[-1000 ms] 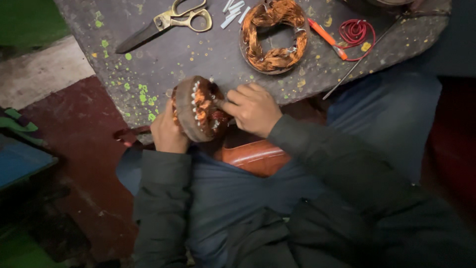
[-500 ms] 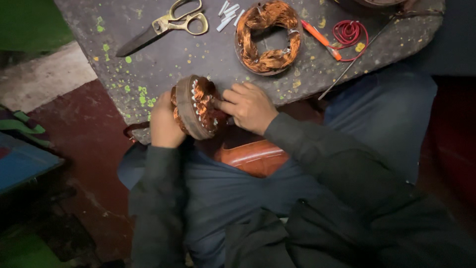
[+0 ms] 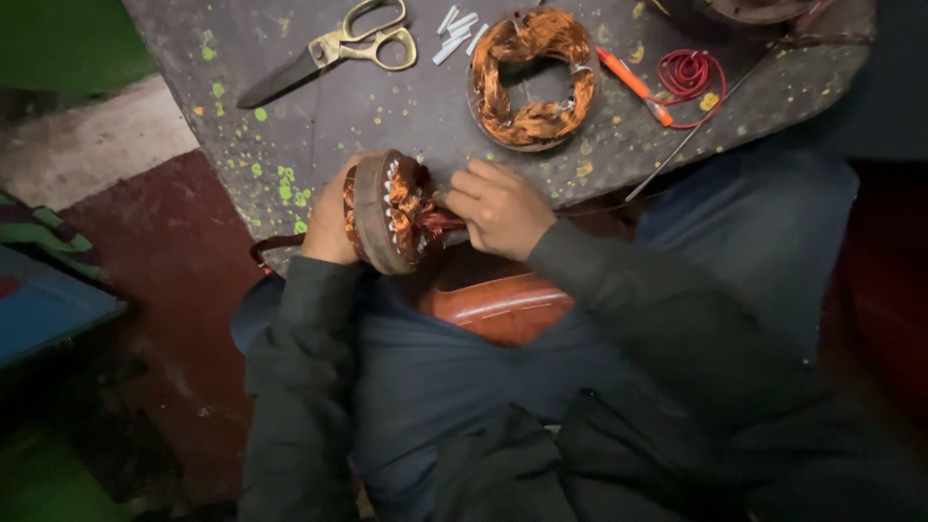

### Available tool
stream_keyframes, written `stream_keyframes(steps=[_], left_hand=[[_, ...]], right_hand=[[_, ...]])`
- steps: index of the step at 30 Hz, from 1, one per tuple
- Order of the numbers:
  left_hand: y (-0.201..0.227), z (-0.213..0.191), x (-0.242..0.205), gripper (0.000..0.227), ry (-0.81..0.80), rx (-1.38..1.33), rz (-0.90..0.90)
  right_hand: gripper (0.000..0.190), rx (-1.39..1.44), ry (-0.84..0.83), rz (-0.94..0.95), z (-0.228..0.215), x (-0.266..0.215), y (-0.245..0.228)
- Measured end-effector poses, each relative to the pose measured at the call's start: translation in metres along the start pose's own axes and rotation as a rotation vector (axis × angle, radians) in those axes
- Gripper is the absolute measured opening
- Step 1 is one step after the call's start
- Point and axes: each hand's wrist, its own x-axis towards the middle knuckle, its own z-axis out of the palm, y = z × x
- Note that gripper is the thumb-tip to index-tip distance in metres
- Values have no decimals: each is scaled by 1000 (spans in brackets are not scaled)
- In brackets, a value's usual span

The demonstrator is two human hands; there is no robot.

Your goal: The person winds copper wire around a toroidal core, secures the winding with red tape, and uses a wire stripper to prepare wire ends. The person also handles small white insulating sleeves and places them on the coil.

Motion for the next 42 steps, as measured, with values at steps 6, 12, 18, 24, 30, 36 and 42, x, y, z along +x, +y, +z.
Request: stream_keyframes(steps=[6, 12, 18, 24, 30, 36, 42], left_hand=[[-16, -15, 9, 48, -141, 66, -49], [-13, -13, 11, 41, -95, -1, -134], [-12, -17, 14, 31, -102, 26, -132], [-28, -8, 16, 36, -29, 59, -167], [-17, -11, 15, 37, 33, 171, -119], [-7, -9, -3, 43, 117, 54, -88], [10, -20, -8, 43, 186, -3, 42]], right_hand=[[36, 59, -22, 0, 15, 5, -6], [33, 55, -25, 18, 14, 2, 1], [36, -45, 7, 21, 12, 2, -2], [29, -21, -98, 50, 7, 6, -6], [26, -10, -36, -35, -47, 34, -21], [20, -217, 70, 163, -63, 86, 30], [20, -402, -190, 234, -42, 136, 96]])
